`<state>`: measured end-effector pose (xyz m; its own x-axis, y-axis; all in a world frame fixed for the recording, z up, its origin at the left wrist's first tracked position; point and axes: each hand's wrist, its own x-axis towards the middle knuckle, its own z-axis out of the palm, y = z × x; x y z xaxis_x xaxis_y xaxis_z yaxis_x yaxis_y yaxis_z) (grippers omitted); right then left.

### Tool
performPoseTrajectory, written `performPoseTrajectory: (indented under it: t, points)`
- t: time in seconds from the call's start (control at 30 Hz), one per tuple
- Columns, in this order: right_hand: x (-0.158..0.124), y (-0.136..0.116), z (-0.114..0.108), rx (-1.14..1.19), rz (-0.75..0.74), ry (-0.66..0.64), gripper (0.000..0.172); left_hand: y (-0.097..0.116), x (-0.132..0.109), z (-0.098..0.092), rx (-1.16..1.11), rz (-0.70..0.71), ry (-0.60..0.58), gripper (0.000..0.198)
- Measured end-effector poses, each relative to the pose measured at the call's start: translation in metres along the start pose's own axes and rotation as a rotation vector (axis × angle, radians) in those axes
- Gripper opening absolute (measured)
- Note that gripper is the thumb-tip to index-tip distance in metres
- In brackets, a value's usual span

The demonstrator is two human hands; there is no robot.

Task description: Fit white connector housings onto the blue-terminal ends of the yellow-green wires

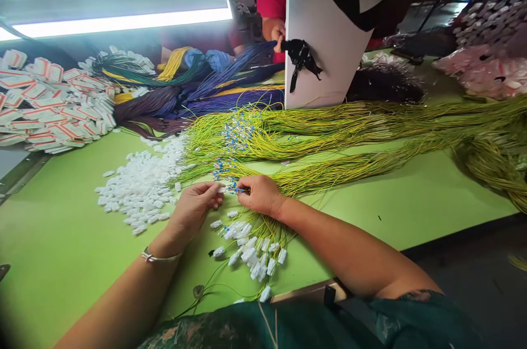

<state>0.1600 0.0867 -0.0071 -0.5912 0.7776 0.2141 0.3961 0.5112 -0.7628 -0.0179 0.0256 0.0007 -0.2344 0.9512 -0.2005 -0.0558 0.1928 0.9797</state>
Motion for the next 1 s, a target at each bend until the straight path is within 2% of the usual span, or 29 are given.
performPoseTrajectory:
  t: [0.17,0.37,0.5,0.6,0.73,0.8,0.87,0.9,0.93,0.97,1.0]
  points:
    - [0.000,0.000,0.000,0.010,0.002,-0.007,0.011,-0.002,-0.001,0.003,0.047,0.007,-0.051,0.029]
    - [0.000,0.003,0.003,0.026,-0.001,0.019,0.011,-0.004,0.000,0.021,-0.069,-0.010,0.003,0.030]
    - [0.001,0.004,0.004,0.016,-0.002,0.022,0.008,-0.005,0.001,0.022,-0.065,-0.002,0.016,0.030]
    - [0.002,0.005,0.004,0.061,-0.007,0.032,0.010,-0.007,0.000,0.020,0.034,0.014,0.017,0.028]
    - [0.003,0.008,0.005,0.115,-0.008,0.069,0.022,-0.011,-0.007,0.018,0.368,0.120,0.013,0.017]
    - [0.003,0.009,0.005,0.098,-0.015,0.066,0.022,-0.007,-0.010,0.012,0.549,0.260,-0.047,0.009]
    - [0.003,0.010,0.004,0.055,-0.025,0.056,0.019,0.005,-0.011,-0.004,0.679,0.404,-0.040,0.007]
    - [0.002,0.009,0.004,0.037,-0.028,0.051,0.019,0.012,-0.011,-0.017,0.732,0.446,0.012,0.008]
    - [0.002,0.009,0.004,0.025,-0.025,0.045,0.020,0.020,-0.011,-0.031,0.776,0.457,0.114,0.009]
    - [0.001,0.009,0.004,0.018,-0.014,0.035,0.022,0.028,-0.011,-0.045,0.827,0.427,0.218,0.009]
    - [0.001,0.008,0.005,0.015,0.003,0.029,0.024,0.033,-0.010,-0.060,0.881,0.337,0.317,0.008]
